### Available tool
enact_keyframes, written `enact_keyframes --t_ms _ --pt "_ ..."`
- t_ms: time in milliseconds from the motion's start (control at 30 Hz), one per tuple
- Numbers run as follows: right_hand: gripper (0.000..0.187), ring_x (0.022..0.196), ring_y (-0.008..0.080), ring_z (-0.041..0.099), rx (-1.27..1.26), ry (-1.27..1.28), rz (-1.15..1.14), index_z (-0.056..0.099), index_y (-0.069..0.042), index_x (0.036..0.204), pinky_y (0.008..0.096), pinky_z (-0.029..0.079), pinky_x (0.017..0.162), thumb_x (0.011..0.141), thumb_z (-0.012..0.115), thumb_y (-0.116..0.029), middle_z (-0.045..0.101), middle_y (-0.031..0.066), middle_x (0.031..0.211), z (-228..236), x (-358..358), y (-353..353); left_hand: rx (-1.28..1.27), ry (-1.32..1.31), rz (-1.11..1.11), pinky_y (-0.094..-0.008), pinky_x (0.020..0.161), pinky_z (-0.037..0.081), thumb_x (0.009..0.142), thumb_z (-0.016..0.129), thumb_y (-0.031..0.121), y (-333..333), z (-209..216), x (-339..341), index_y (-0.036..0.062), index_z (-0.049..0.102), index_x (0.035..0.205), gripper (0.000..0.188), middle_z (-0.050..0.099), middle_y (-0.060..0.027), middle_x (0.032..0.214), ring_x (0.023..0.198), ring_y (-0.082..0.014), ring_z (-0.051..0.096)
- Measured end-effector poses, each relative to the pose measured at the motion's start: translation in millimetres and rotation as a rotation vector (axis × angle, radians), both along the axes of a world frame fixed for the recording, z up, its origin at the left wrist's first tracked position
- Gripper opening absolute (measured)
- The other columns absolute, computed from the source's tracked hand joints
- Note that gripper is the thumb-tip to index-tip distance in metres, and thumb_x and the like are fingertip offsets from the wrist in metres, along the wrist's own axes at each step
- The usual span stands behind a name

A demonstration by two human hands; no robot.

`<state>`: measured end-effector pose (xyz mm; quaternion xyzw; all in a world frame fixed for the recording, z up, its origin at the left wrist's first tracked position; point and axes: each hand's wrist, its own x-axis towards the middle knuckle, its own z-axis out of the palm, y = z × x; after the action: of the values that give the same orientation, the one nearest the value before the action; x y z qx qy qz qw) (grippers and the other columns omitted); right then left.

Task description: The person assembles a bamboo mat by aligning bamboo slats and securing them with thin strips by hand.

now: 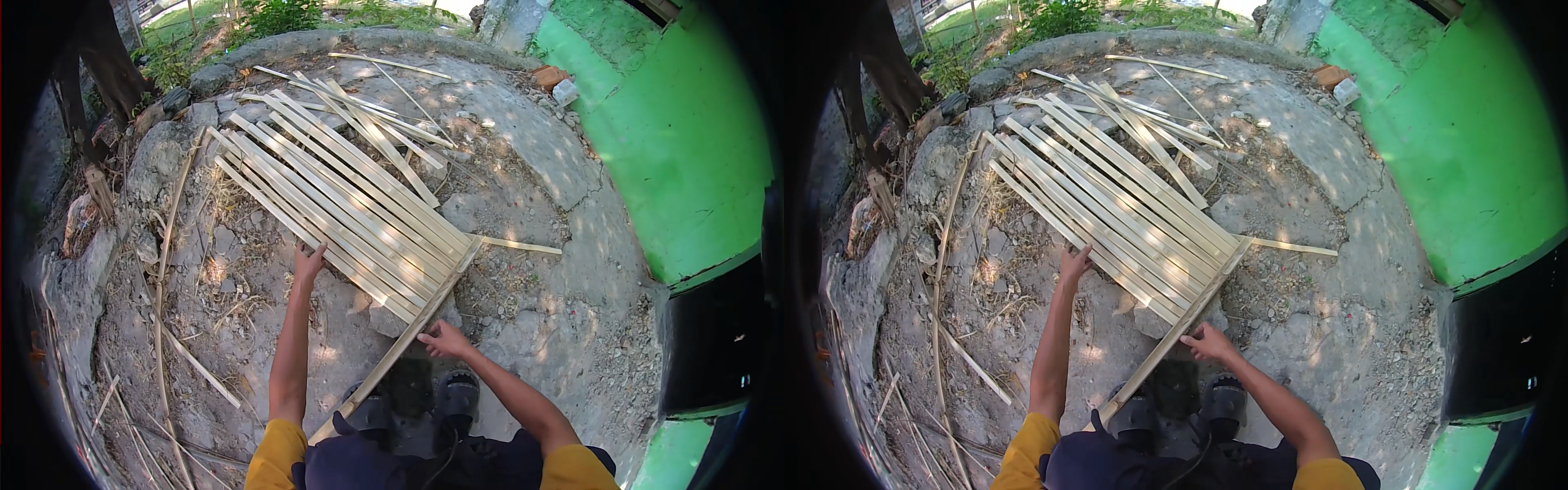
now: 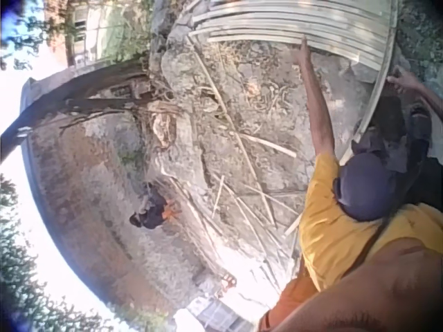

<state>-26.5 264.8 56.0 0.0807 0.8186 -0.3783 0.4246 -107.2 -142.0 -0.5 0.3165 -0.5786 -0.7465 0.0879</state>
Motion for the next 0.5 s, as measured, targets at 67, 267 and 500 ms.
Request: enact_keyframes --t_ms 67,267,500 --pt "0.054 0.075 0.0254 0.074 0.046 0.107 0.404 0.055 -0.005 0.114 0.0387 0.058 0.064 0.087 0.076 -0.047 0.073 0.0157 0.089 22 -20 13 -0.245 -0.015 0.005 -0.0363 0.065 0.054 0.086 0.079 0.031 -3 -5 52 -0.0023 0.047 0.135 0.067 0.068 -0.0117 0.098 0.079 -0.0208 0.066" --pt "0.042 0.098 0.0406 0.069 0.461 0.394 0.854 0.063 -0.012 0.117 0.0496 0.054 0.086 0.085 0.071 -0.038 0.072 0.0178 0.099 98 -46 111 -0.567 -0.274 -0.886 -0.0425 0.085 0.055 0.077 0.081 0.057 83 42 209 -0.0024 0.062 0.115 0.073 0.071 -0.0222 0.095 0.093 -0.0346 0.071" --pt "0.040 0.097 0.0360 0.071 0.354 0.195 0.786 0.063 -0.012 0.118 0.0469 0.055 0.085 0.088 0.069 -0.037 0.075 0.0126 0.095 124 -2 174 -0.734 -0.122 -0.834 -0.0455 0.081 0.051 0.075 0.084 0.044 122 -13 317 0.0013 0.064 0.106 0.056 0.063 -0.0188 0.091 0.091 -0.0375 0.062"
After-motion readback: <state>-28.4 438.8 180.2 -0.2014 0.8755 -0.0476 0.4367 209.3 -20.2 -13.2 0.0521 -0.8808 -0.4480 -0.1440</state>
